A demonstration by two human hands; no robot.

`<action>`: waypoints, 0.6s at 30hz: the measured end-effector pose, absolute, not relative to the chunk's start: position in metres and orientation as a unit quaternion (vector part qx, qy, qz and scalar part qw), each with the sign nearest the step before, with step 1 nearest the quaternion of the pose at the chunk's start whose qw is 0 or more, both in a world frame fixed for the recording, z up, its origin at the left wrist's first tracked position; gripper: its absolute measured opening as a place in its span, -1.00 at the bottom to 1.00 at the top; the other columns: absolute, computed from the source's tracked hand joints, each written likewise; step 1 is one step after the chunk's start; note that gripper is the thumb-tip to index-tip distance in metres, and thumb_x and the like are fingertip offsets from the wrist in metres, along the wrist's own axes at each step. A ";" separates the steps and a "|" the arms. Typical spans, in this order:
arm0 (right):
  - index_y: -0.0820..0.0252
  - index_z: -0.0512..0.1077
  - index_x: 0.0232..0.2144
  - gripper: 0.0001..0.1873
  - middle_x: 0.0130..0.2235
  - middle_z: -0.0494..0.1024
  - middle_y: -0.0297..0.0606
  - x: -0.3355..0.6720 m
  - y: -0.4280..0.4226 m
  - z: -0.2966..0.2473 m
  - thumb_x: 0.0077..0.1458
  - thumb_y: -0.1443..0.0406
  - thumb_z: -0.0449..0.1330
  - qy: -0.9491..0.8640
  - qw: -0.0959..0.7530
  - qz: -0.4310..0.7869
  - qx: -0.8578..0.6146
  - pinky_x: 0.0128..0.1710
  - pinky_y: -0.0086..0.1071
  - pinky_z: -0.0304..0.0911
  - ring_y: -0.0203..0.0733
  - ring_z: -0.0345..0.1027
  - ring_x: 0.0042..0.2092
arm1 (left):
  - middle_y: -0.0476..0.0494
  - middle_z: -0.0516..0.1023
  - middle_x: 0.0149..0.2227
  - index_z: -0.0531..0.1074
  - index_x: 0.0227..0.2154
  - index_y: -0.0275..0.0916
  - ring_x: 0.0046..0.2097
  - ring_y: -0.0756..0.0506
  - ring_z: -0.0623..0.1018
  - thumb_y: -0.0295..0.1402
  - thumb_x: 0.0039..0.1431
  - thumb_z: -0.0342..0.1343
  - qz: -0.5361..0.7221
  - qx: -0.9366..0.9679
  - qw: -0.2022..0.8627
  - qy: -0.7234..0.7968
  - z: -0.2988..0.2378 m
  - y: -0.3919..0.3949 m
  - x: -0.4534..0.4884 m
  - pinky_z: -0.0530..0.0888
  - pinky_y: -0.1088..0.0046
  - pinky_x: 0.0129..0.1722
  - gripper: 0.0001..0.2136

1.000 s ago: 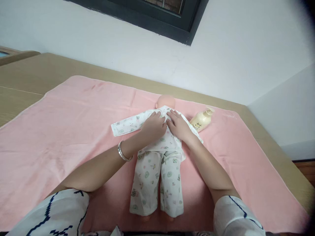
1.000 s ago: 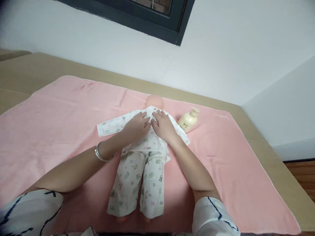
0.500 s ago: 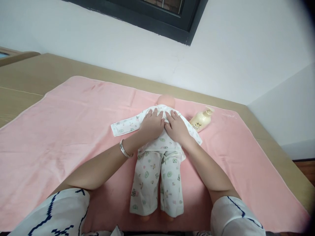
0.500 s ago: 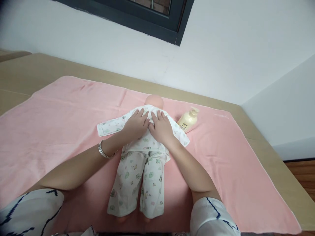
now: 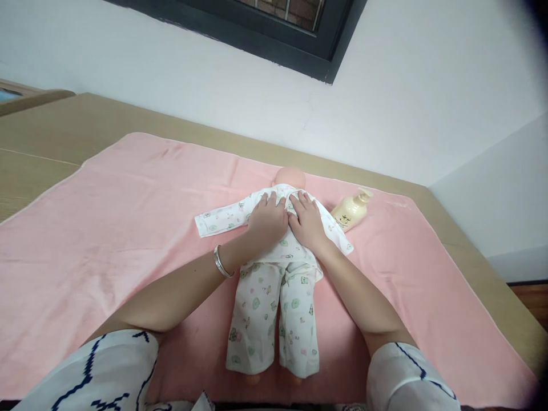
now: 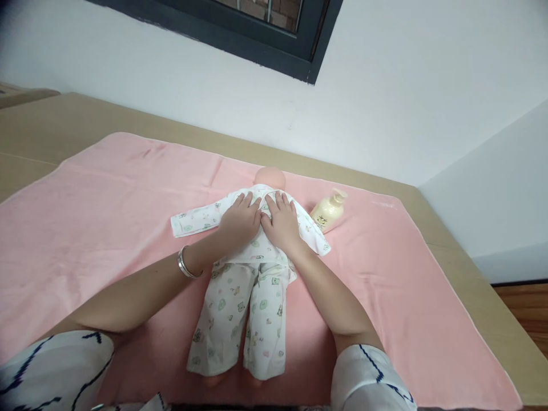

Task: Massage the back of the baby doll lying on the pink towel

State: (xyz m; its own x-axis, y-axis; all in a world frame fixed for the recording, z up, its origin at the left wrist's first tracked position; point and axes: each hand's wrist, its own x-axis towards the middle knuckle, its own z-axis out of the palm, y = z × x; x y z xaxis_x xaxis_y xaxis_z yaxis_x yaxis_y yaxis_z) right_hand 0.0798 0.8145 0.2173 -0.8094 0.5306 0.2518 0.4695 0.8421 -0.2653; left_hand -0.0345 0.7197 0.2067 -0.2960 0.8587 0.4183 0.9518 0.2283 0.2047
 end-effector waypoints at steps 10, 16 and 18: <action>0.27 0.22 0.29 -0.43 0.31 0.23 -0.03 0.080 0.816 0.217 0.29 0.23 -0.07 -0.947 0.180 0.069 -0.256 0.33 0.07 -0.06 0.09 0.05 0.34 | -0.47 0.47 0.05 0.35 0.15 -0.44 0.14 -0.33 0.41 -0.40 0.36 -0.22 -0.215 -0.589 0.114 -0.771 0.209 0.720 -0.040 0.33 -0.01 0.12 -0.58; 0.26 0.25 0.28 -0.45 0.28 0.28 -0.03 0.080 0.815 0.218 0.30 0.22 -0.06 -0.947 0.192 0.054 -0.252 0.29 0.01 0.00 0.08 0.12 0.29 | -0.42 0.48 -0.03 0.37 0.12 -0.42 0.04 -0.31 0.43 -0.40 0.36 -0.20 -0.204 -0.580 0.119 -0.780 0.212 0.719 -0.038 0.36 0.07 0.05 -0.60; 0.25 0.25 0.28 -0.45 0.28 0.27 -0.03 0.080 0.816 0.218 0.30 0.22 -0.06 -0.947 0.192 0.052 -0.253 0.29 0.01 0.01 0.08 0.13 0.29 | -0.41 0.48 -0.05 0.37 0.11 -0.41 0.02 -0.31 0.43 -0.40 0.35 -0.19 -0.204 -0.579 0.121 -0.780 0.212 0.719 -0.037 0.36 0.08 0.04 -0.61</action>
